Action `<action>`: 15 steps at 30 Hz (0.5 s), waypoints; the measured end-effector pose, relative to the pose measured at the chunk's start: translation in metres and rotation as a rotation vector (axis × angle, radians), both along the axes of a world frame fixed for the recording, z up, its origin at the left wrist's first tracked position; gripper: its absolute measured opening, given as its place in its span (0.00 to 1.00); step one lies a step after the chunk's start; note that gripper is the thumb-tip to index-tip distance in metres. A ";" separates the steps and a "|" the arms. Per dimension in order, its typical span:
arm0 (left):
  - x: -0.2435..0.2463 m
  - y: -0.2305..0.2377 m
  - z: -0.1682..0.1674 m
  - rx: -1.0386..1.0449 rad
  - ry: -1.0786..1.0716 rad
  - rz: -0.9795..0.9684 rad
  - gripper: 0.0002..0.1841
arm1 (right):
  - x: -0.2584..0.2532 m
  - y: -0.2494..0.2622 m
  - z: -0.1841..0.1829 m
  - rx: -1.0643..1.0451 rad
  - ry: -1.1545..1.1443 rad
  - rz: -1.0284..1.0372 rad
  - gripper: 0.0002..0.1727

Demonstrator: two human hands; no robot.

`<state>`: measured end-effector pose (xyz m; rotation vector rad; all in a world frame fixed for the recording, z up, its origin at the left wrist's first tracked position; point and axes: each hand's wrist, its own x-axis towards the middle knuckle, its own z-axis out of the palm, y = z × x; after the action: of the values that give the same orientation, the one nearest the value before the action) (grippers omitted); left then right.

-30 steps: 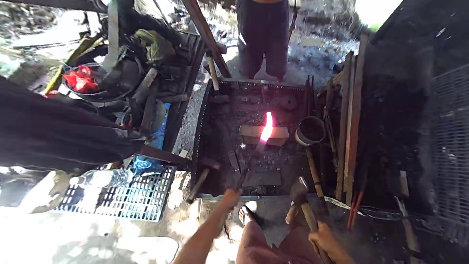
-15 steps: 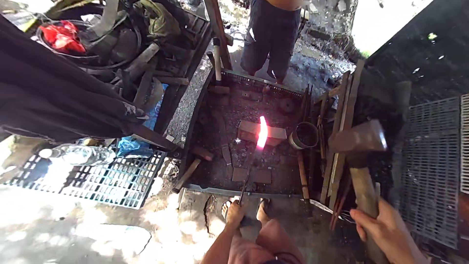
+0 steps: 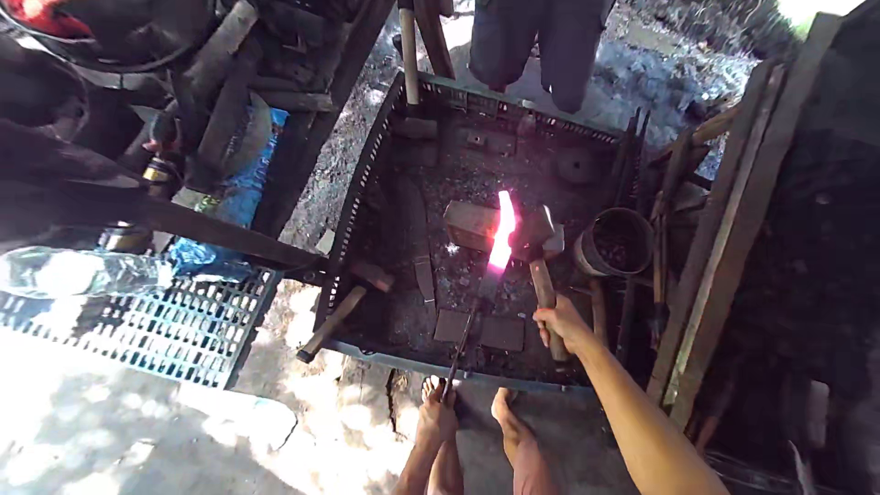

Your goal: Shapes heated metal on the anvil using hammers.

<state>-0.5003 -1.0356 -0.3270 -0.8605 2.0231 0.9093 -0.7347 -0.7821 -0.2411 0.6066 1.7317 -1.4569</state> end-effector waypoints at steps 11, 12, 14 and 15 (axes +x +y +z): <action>0.000 0.041 0.088 0.011 0.113 -0.107 0.25 | 0.083 0.041 0.184 0.211 0.131 -0.115 0.22; -0.001 0.038 0.084 0.004 0.136 -0.098 0.25 | 0.098 0.042 0.221 0.180 0.212 -0.128 0.23; -0.004 0.029 0.072 -0.015 0.132 -0.117 0.26 | 0.124 0.035 0.289 0.152 0.429 -0.148 0.25; -0.003 0.027 0.067 -0.031 0.103 -0.150 0.25 | 0.132 0.031 0.317 0.175 0.546 -0.142 0.26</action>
<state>-0.5029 -1.0087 -0.2600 -0.6803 2.1633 0.8551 -0.6023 -0.7512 0.0755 0.4515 2.2945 -1.6892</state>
